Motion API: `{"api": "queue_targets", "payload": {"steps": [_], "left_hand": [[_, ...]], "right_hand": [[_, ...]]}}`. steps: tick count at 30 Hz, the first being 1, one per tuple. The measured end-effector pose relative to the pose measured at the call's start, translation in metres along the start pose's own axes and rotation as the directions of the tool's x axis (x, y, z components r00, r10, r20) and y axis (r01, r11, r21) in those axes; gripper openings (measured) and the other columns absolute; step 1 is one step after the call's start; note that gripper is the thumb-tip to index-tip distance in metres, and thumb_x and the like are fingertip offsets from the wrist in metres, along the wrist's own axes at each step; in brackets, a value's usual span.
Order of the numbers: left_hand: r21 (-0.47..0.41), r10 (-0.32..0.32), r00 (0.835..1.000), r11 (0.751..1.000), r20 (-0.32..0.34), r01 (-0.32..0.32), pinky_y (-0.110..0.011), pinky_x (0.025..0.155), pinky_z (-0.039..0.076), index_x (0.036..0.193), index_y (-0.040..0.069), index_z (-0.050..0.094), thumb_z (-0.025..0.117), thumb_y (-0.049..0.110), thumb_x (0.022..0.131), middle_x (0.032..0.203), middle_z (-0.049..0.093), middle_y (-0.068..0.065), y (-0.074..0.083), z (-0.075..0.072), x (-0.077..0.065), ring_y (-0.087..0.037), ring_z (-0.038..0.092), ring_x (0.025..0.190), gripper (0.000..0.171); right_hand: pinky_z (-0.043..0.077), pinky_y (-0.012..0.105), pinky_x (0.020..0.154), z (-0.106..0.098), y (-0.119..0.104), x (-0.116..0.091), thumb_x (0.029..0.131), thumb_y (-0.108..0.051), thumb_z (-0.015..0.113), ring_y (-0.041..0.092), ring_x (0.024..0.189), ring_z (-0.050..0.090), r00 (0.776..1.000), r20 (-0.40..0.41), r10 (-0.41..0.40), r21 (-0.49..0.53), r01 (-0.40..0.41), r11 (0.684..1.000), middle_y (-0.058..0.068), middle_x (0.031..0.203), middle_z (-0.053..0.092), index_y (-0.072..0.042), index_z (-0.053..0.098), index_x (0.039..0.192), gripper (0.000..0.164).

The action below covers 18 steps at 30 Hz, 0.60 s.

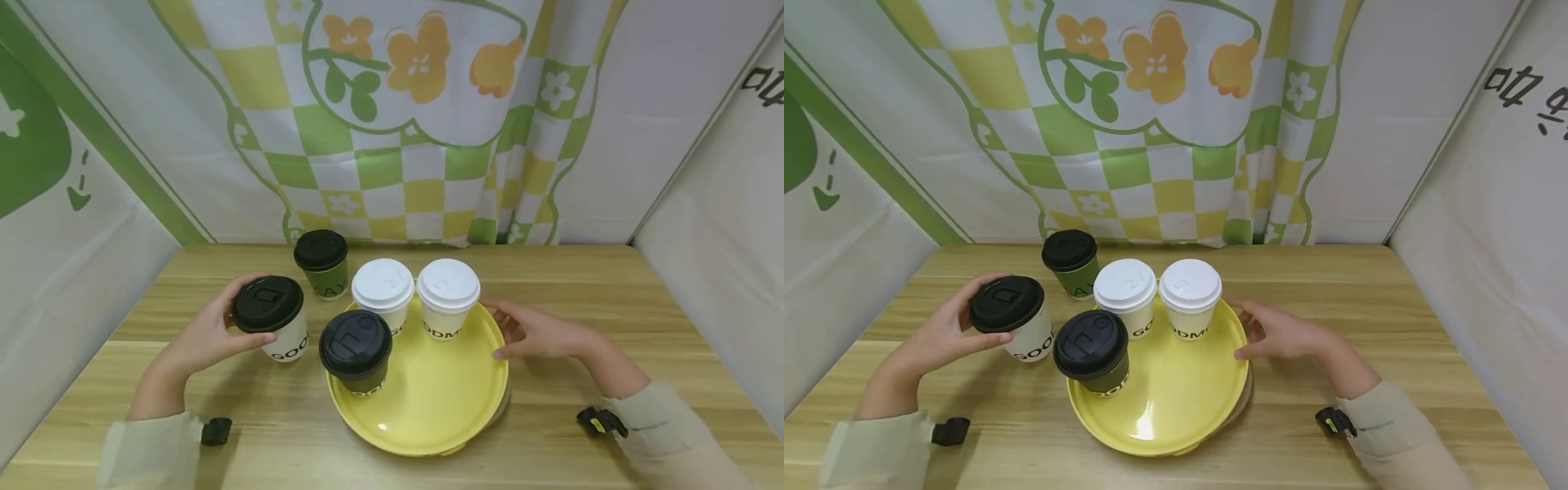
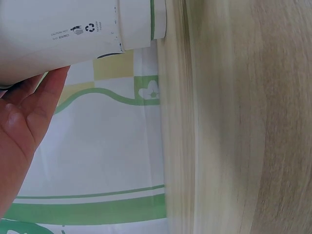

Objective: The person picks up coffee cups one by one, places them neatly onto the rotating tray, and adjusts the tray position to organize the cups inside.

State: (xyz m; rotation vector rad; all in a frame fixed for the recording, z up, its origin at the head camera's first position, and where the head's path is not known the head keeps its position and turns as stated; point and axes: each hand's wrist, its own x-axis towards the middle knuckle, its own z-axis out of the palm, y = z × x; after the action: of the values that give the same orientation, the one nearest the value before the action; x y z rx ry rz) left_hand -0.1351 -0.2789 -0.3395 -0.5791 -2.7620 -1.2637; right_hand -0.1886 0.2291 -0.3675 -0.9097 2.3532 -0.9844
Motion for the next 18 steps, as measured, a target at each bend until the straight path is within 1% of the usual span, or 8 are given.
{"api": "queue_targets", "payload": {"steps": [5,8,13,18], "left_hand": [[-0.001,-0.006,1.000,1.000,0.000,0.006,-0.013,0.088,0.047,0.153,0.019,0.034,0.082,0.010,0.080,0.139,0.054,-0.011,0.002,0.000,0.000,0.010,0.053,0.112,0.087],[0.004,-0.007,1.000,1.000,0.001,0.007,-0.013,0.088,0.047,0.152,0.019,0.034,0.083,0.011,0.080,0.139,0.054,-0.010,0.003,0.000,-0.001,0.010,0.053,0.113,0.087],[0.010,-0.006,1.000,1.000,-0.001,0.006,-0.012,0.089,0.046,0.153,0.019,0.035,0.083,0.011,0.080,0.139,0.054,-0.010,0.004,0.000,-0.002,0.011,0.052,0.113,0.088],[0.011,0.001,1.000,1.000,-0.003,-0.001,-0.011,0.089,0.046,0.153,0.019,0.035,0.083,0.010,0.080,0.140,0.054,-0.012,0.004,0.000,-0.003,0.011,0.052,0.113,0.088]], "right_hand": [[0.056,0.029,0.083,0.002,-0.001,-0.003,0.087,-0.025,0.078,0.019,0.096,0.062,1.000,0.006,0.000,0.036,0.000,0.999,0.020,0.118,0.060,0.009,0.019,0.154,0.096],[0.056,0.028,0.083,0.003,0.000,-0.005,0.086,-0.026,0.079,0.018,0.097,0.062,1.000,0.011,0.015,0.039,-0.015,0.999,0.020,0.118,0.060,0.008,0.016,0.155,0.099],[0.057,0.032,0.085,0.005,-0.002,-0.008,0.084,-0.028,0.080,0.020,0.098,0.061,1.000,0.009,0.026,0.043,-0.027,0.999,0.020,0.119,0.059,0.007,0.015,0.155,0.103],[0.056,0.035,0.088,0.009,-0.005,-0.012,0.084,-0.029,0.080,0.020,0.100,0.061,1.000,-0.011,0.022,0.024,-0.022,0.999,0.020,0.121,0.059,0.009,0.014,0.155,0.104]]}}
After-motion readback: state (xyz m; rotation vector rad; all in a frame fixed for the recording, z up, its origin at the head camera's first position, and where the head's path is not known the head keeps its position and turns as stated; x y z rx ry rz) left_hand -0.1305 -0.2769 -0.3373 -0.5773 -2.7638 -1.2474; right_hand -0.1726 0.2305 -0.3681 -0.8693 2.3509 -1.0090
